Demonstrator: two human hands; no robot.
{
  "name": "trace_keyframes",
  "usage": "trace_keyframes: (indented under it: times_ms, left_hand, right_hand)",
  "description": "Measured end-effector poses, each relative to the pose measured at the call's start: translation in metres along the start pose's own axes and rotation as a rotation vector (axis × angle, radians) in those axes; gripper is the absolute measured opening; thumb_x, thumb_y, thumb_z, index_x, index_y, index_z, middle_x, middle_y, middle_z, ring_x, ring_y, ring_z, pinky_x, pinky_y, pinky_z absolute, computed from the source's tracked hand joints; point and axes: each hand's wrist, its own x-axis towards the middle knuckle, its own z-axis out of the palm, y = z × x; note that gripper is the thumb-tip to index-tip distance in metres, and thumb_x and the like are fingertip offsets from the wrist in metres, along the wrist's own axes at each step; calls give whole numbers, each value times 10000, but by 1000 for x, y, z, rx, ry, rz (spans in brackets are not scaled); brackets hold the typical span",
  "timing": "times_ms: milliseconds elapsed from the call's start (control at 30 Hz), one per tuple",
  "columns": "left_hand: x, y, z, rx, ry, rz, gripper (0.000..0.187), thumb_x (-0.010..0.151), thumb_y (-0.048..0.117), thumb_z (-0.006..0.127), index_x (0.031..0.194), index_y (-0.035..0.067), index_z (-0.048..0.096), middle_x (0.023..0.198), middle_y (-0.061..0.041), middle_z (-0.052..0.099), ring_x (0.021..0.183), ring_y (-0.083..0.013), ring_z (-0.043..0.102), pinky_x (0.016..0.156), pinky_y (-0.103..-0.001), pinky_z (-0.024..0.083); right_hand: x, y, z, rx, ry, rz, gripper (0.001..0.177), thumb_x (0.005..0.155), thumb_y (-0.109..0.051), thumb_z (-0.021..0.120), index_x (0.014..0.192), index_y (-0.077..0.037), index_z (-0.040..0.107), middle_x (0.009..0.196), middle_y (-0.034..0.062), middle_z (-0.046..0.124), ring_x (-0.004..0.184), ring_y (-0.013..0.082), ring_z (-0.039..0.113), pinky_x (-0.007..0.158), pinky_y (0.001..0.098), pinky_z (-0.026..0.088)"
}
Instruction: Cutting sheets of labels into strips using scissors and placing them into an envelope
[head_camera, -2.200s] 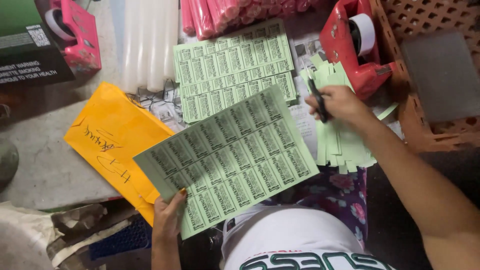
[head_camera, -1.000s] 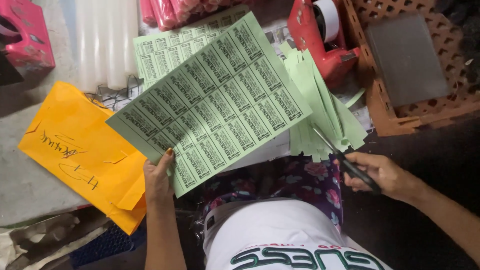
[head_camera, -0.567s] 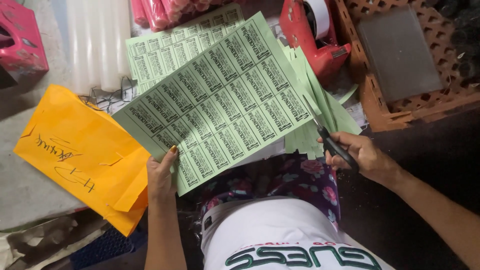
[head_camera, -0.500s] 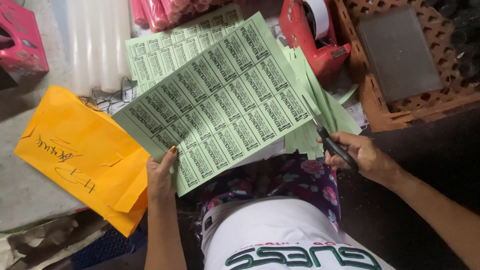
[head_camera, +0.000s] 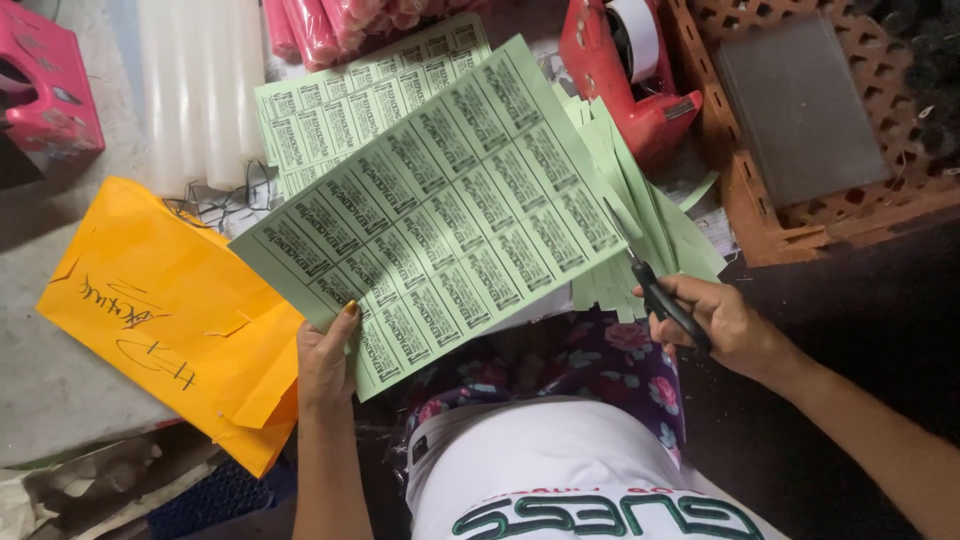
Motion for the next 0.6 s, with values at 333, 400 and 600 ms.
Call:
trace_keyframes:
  times_ms: [333,400,600]
  left_hand:
    - [-13,10,20,9,-1,-11,37,960,88,708,929,70,700,753,-49,668,635,-144,628,636,-307,534]
    - [-13,10,20,13,1,-15,42,960,89,710,922,74,702,749,-49,670,632,-136,630,627,-305,534]
    - [-11,-1,8,28,-29,-22,59,962,102,702,997,63,727,794,-85,703,658,-164,663,662,-333,557]
  right_hand:
    - [3,0,5,15,43,-39,357,851,-53,751,1168,80,655,673,175,697,520,184,676,514,288,575]
    - [0,-6,9,-23,53,-46,347,845,-32,752,1158,88,662,660,164,701,505,168,668,512,284,584]
    - [0,-10,11,23,68,-27,366,828,-74,788,1133,87,665,642,158,683,524,169,669,484,274,554]
